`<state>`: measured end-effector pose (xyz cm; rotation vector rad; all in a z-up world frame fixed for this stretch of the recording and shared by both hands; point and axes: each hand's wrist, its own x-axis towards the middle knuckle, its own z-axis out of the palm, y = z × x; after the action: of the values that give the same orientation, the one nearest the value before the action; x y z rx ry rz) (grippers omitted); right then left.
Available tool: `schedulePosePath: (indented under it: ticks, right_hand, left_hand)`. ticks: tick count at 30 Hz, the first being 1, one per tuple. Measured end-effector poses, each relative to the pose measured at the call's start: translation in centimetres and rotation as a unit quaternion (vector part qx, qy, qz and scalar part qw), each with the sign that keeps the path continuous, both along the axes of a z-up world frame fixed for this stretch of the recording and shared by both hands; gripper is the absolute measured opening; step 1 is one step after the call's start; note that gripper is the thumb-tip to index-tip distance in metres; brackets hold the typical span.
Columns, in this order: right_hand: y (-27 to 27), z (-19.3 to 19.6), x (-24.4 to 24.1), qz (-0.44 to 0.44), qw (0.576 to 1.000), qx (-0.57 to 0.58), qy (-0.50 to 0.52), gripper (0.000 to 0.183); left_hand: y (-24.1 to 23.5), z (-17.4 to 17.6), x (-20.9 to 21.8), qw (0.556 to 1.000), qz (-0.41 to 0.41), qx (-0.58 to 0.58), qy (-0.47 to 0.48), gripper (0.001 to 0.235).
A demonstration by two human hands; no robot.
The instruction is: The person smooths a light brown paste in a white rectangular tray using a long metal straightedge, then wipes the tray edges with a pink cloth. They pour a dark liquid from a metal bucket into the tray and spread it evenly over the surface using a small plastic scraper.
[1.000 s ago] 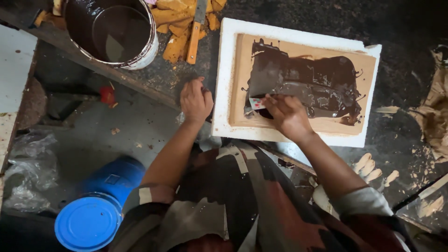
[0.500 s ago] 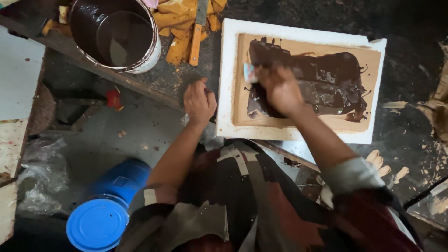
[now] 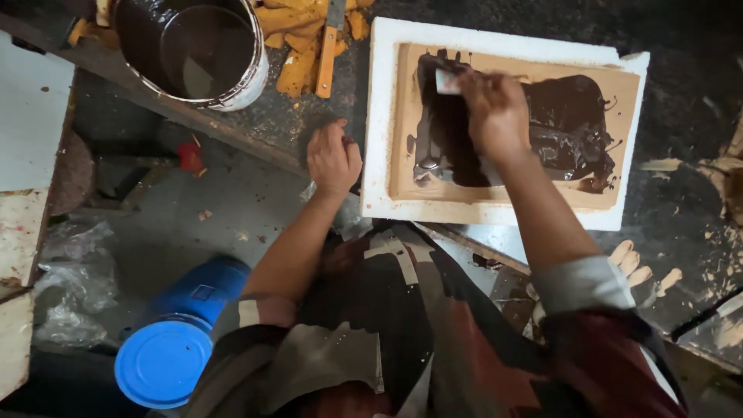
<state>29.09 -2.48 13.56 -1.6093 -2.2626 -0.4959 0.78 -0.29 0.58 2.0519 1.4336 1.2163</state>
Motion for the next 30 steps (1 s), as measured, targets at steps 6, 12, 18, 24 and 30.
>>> schedulePosePath:
  ticks: [6,12,18,24,30]
  right_hand:
    - [-1.7,-1.2,0.0,-0.010,0.997,-0.074,-0.009,0.045]
    - [-11.4,0.9,-4.0,0.069,0.988,-0.135,-0.022,0.042]
    - [-9.0,2.6,-1.5,0.051,0.996,-0.060,0.050,0.025]
    - [-0.8,-0.5,5.3,-0.030,0.999,0.022,-0.017,0.035]
    - [-5.4,-5.2,6.8,0.060,0.620,0.178,-0.762,0.033]
  left_hand:
    - [-0.1,0.1,0.1,1.000,0.002,0.014,-0.005,0.021]
    - [-0.3,-0.1,0.0,1.000,0.003,0.012,-0.005,0.016]
    - [-0.1,0.2,0.1,1.000,0.002,0.005,0.008,0.020]
    - [-0.2,0.0,0.3,1.000,0.016,0.009,0.019,0.021]
    - [-0.3,0.1,0.5,1.000,0.013,0.020,0.014,0.020]
